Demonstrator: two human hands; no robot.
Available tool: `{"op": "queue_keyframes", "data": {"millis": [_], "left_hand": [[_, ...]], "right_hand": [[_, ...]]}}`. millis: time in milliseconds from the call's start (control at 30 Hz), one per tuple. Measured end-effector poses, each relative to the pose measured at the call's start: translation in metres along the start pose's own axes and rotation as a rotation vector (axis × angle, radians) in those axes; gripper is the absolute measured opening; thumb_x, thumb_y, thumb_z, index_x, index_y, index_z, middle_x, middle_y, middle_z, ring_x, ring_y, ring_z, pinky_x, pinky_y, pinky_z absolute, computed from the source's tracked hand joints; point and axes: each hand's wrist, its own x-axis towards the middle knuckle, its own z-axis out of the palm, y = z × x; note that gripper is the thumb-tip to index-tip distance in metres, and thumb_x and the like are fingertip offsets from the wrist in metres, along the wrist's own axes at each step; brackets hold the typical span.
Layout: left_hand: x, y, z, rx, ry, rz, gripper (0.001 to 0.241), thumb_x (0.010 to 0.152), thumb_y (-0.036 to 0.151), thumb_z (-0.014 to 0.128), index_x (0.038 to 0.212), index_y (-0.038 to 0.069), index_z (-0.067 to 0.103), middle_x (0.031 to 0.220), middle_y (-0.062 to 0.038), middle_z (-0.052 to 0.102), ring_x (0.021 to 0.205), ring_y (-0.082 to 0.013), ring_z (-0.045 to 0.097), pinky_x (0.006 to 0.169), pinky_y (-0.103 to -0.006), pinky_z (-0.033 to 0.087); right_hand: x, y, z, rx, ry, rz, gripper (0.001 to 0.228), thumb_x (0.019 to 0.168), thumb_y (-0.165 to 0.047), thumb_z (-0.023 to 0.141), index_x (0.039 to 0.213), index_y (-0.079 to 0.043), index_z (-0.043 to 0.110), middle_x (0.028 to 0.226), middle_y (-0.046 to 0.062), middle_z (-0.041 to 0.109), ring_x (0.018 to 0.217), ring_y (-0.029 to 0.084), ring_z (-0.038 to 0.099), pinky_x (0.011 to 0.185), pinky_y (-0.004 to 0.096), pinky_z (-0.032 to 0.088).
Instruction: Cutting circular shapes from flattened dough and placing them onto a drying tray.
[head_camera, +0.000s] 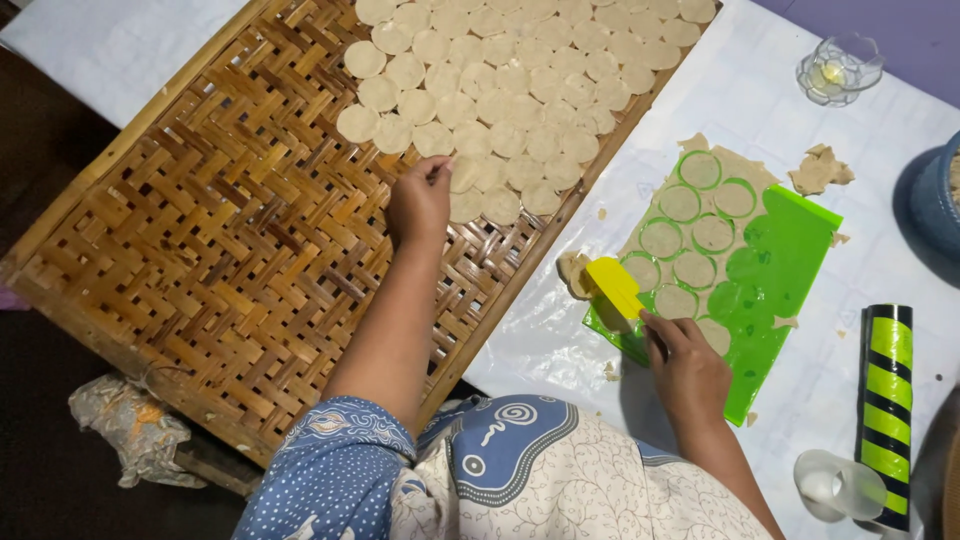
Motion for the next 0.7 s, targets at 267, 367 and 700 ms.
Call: {"op": "queue_keyframes", "data": {"millis": [267, 367, 700], "left_hand": [[0.013, -0.020, 0.021, -0.090, 0.327, 0.187, 0.012, 0.086, 0.029, 0.075, 0.096, 0.028, 0.082, 0.091, 0.003, 0.072, 0.092, -0.0233, 0.074, 0.083, -0.0383, 0.060], [0.022, -0.029, 0.027, -0.107, 0.360, 0.290, 0.013, 0.087, 0.023, 0.076, 0.098, 0.020, 0.083, 0.092, -0.005, 0.071, 0.094, -0.0291, 0.073, 0.083, -0.0401, 0.059], [0.019, -0.035, 0.026, -0.231, 0.494, 0.425, 0.029, 0.091, 0.014, 0.079, 0.120, 0.016, 0.078, 0.100, -0.008, 0.064, 0.089, -0.0273, 0.075, 0.080, -0.0364, 0.061]], "right_hand": [[-0.013, 0.022, 0.001, 0.039, 0.049, 0.153, 0.020, 0.100, -0.038, 0.070, 0.119, -0.043, 0.074, 0.103, -0.006, 0.070, 0.094, 0.029, 0.073, 0.082, 0.046, 0.062], [-0.015, 0.048, -0.003, 0.006, 0.145, 0.248, 0.018, 0.102, -0.036, 0.072, 0.119, -0.041, 0.075, 0.105, -0.005, 0.070, 0.095, 0.028, 0.073, 0.083, 0.046, 0.061], [-0.026, 0.111, -0.019, -0.284, 0.051, 0.469, 0.013, 0.098, -0.031, 0.072, 0.109, -0.037, 0.078, 0.096, -0.006, 0.067, 0.084, 0.027, 0.075, 0.078, 0.045, 0.061]]}}
